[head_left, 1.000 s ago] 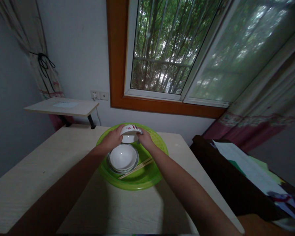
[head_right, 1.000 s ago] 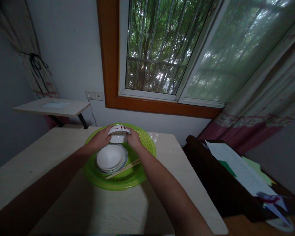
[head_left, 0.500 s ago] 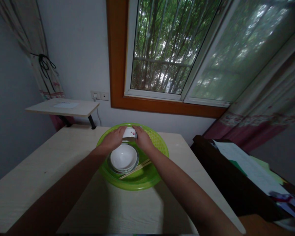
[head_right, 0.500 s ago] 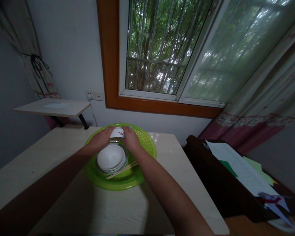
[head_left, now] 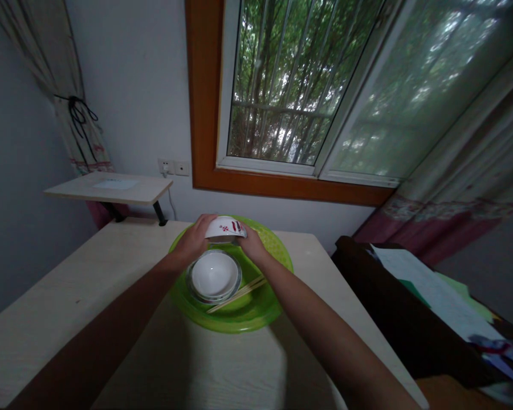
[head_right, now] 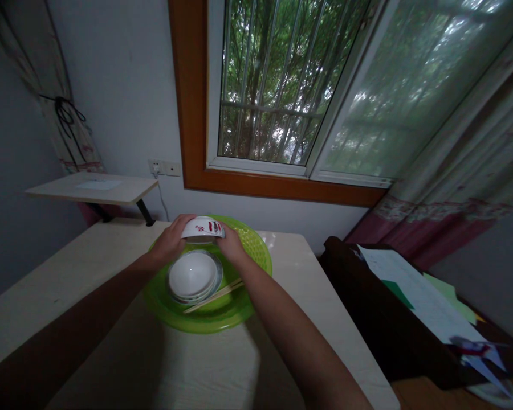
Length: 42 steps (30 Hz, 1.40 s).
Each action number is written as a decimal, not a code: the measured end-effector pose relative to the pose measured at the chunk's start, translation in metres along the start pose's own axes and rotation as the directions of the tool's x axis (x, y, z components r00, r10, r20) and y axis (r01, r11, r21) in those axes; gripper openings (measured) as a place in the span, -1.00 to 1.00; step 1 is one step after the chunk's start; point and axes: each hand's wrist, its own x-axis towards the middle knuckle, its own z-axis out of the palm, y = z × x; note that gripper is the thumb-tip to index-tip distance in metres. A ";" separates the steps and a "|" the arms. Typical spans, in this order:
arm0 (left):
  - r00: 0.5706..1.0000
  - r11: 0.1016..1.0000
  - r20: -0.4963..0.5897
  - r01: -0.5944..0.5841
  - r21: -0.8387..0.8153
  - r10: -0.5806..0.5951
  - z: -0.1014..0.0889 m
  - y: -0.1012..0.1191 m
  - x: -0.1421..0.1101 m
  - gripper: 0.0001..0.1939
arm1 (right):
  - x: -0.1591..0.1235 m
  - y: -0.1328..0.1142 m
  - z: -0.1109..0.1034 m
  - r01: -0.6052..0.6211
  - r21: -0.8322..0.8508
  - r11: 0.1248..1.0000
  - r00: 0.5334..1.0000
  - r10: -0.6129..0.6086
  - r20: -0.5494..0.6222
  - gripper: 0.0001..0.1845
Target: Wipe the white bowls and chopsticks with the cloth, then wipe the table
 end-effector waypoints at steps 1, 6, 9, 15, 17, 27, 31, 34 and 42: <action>1.000 1.000 -0.011 -0.003 -0.015 0.003 0.000 -0.001 0.000 -0.19 | 0.000 0.000 0.000 -0.010 0.027 1.000 1.000 0.009 0.013 -0.48; 0.998 0.998 -0.063 -0.004 -0.068 0.000 0.002 -0.004 0.001 -0.23 | 0.000 0.003 0.002 -0.048 0.078 0.996 0.997 0.043 0.063 -0.56; 0.997 0.996 -0.077 0.004 -0.085 -0.010 0.002 -0.004 0.002 -0.26 | 0.000 0.004 0.002 -0.076 0.067 0.995 0.995 0.071 0.076 -0.55; 0.998 0.996 -0.042 0.042 -0.077 -0.045 0.007 -0.004 0.003 -0.30 | -0.001 0.001 0.002 -0.099 -0.011 0.995 0.994 0.100 0.046 -0.55; 0.998 0.997 0.002 0.070 -0.038 -0.070 0.008 -0.003 0.004 -0.30 | -0.001 0.002 0.000 -0.067 -0.053 0.996 0.997 0.068 0.027 -0.54; 0.989 0.989 0.123 0.059 0.132 -0.076 0.015 -0.001 0.005 -0.36 | 0.002 0.011 -0.003 0.061 -0.184 0.981 0.998 -0.063 -0.003 -0.38; 0.996 0.995 0.058 0.064 0.073 -0.069 0.017 -0.006 0.007 -0.42 | 0.004 0.011 -0.001 -0.076 -0.129 0.989 0.995 0.067 -0.072 -0.53; 0.991 0.991 0.017 0.132 0.007 -0.132 0.019 -0.009 0.009 -0.50 | 0.004 0.013 -0.002 -0.208 -0.081 0.975 0.974 0.199 -0.110 -0.59; 0.944 0.954 0.171 0.296 -0.059 -0.282 0.026 -0.018 0.009 -0.50 | 0.002 0.017 0.001 -0.323 -0.131 0.937 0.946 0.315 -0.073 -0.69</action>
